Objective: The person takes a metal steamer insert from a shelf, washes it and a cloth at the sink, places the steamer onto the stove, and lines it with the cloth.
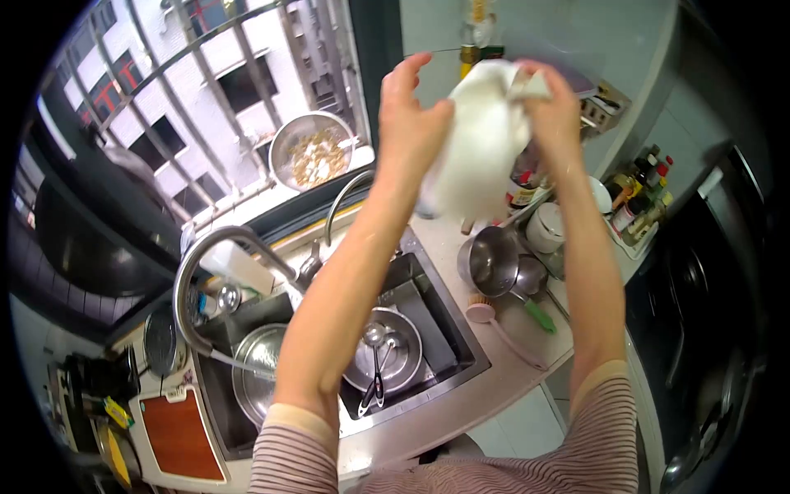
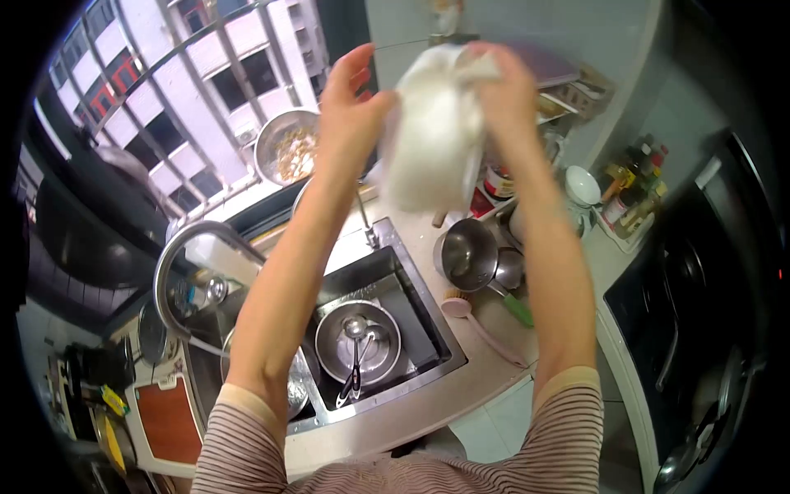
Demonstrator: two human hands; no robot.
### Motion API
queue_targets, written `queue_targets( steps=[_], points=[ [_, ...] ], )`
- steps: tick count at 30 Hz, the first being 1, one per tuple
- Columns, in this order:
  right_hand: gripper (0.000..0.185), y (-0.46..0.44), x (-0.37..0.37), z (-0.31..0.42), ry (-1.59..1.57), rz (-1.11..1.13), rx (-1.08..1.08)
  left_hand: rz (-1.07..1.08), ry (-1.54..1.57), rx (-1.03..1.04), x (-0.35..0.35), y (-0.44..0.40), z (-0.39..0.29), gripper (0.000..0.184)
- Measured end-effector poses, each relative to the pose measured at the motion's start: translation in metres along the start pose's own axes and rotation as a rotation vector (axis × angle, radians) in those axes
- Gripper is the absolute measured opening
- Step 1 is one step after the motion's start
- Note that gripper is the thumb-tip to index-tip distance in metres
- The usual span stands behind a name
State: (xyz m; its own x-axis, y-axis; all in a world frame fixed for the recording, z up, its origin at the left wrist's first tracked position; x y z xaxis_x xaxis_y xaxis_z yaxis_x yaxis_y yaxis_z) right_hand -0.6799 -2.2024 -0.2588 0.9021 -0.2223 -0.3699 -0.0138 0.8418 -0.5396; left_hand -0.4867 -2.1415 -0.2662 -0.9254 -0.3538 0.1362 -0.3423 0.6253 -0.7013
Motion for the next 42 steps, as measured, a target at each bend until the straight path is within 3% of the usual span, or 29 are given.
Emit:
queue_targets(
  steps=[1, 2, 3, 5, 6, 7, 9, 12, 13, 14, 15, 16, 17, 19, 20, 21, 22, 23, 25, 27, 29, 30, 32, 34, 36, 37, 38, 40, 42],
  points=[
    [0.034, -0.035, -0.007, -0.021, 0.237, -0.053, -0.076, -0.057, -0.081, 0.158, -0.001, -0.001, 0.013, 0.043],
    [0.04, -0.053, -0.002, -0.044, 0.457, -0.089, -0.156, -0.075, 0.077, 0.095, -0.004, 0.015, 0.035, 0.04],
    [0.044, -0.039, -0.015, -0.029, 0.424, -0.239, -0.269, -0.053, -0.056, 0.037, -0.012, 0.051, 0.025, 0.039],
    [0.044, 0.031, 0.014, -0.011, 0.25, -0.226, -0.343, -0.019, 0.036, -0.17, -0.04, 0.145, 0.041, 0.036],
    [0.041, 0.081, 0.034, -0.007, 0.131, -0.092, -0.308, 0.027, -0.002, -0.435, -0.062, 0.199, 0.061, 0.032],
    [0.038, 0.127, 0.046, -0.001, 0.017, 0.017, -0.279, -0.037, 0.003, -0.484, -0.099, 0.252, 0.073, 0.026],
    [0.029, 0.202, 0.093, -0.004, 0.011, 0.212, -0.468, -0.323, -0.1, -0.735, -0.201, 0.361, 0.092, 0.026],
    [0.032, 0.306, 0.202, -0.015, -0.012, 0.671, -0.053, -0.777, -0.564, -0.859, -0.38, 0.474, 0.054, 0.025],
    [0.037, 0.323, 0.236, -0.028, -0.059, 0.731, 0.055, -0.798, -0.798, -0.781, -0.447, 0.511, 0.05, 0.025],
    [0.043, 0.327, 0.268, -0.04, -0.078, 0.711, 0.013, -0.905, -0.805, -0.754, -0.501, 0.543, 0.043, 0.031],
    [0.049, 0.32, 0.3, -0.046, -0.107, 0.714, 0.082, -0.87, -1.079, -0.978, -0.527, 0.538, 0.019, 0.042],
    [0.055, 0.312, 0.343, -0.076, -0.116, 0.78, 0.215, -0.931, -1.131, -1.052, -0.561, 0.557, 0.014, 0.052],
    [0.06, 0.284, 0.383, -0.118, -0.225, 0.684, 0.322, -1.011, -1.049, -1.069, -0.586, 0.579, 0.017, 0.055],
    [0.063, 0.258, 0.413, -0.115, -0.369, 0.59, 0.622, -1.095, -0.789, -1.168, -0.627, 0.627, 0.048, 0.058],
    [0.061, 0.264, 0.425, -0.094, -0.433, 0.601, 0.65, -1.089, -0.617, -1.243, -0.641, 0.646, 0.068, 0.059],
    [0.058, 0.266, 0.428, -0.078, -0.368, 0.611, 0.528, -1.011, -0.386, -1.417, -0.638, 0.656, 0.089, 0.053],
    [0.055, 0.27, 0.427, -0.064, -0.295, 0.618, 0.411, -1.188, -0.189, -1.35, -0.636, 0.673, 0.107, 0.042],
    [0.053, 0.277, 0.424, -0.062, -0.249, 0.602, 0.398, -1.119, -0.24, -1.392, -0.648, 0.69, 0.125, 0.037],
    [0.045, 0.288, 0.402, -0.052, -0.16, 0.5, 0.414, -0.971, -0.336, -1.539, -0.649, 0.689, 0.134, 0.03],
    [0.046, 0.318, 0.387, -0.037, -0.027, 0.535, 0.27, -0.8, -0.438, -1.739, -0.625, 0.642, 0.101, 0.027],
    [0.049, 0.401, 0.392, -0.032, 0.023, 0.674, -0.068, -0.769, -0.302, -1.735, -0.616, 0.62, 0.087, 0.03],
    [0.058, 0.47, 0.391, -0.017, 0.31, 1.065, 0.127, -0.755, -0.238, -1.728, -0.613, 0.608, 0.08, 0.032],
    [0.068, 0.56, 0.375, 0.055, 0.38, 1.348, -0.347, -0.708, -0.137, -1.7, -0.607, 0.579, 0.066, 0.028],
    [0.051, 0.601, 0.368, 0.096, 0.327, 1.215, -0.721, -0.628, -0.112, -1.646, -0.599, 0.528, 0.043, 0.033],
    [0.029, 0.613, 0.387, 0.083, 0.035, 1.249, -0.318, -0.573, -0.374, -1.383, -0.587, 0.463, 0.001, 0.035],
    [0.014, 0.616, 0.387, 0.103, -0.125, 1.113, -0.458, -0.448, -0.442, -1.406, -0.573, 0.433, -0.016, 0.038],
    [0.013, 0.621, 0.389, 0.108, -0.245, 1.178, -0.232, -0.376, -0.599, -1.329, -0.565, 0.406, -0.035, 0.042],
    [0.013, 0.623, 0.385, 0.124, -0.467, 0.982, 0.025, -0.142, -1.107, -1.078, -0.544, 0.342, -0.068, 0.05],
    [0.013, 0.622, 0.386, 0.143, -0.512, 1.046, 0.163, -0.069, -1.269, -0.81, -0.502, 0.298, -0.099, 0.054]
  ],
)
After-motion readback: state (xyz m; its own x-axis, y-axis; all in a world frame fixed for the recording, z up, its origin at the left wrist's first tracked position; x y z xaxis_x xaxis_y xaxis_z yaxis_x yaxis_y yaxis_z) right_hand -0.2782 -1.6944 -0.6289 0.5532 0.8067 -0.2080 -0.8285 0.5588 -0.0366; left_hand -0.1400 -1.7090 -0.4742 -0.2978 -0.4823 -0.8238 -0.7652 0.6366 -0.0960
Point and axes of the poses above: each hand's wrist, its own y-axis away from the middle knuckle, its own x-axis out of the palm, z = x × y, the point moved 9 cm from there along -y, towards the middle knuckle, and after that the axes turned 14 degrees about y, right-handed, at the moved point
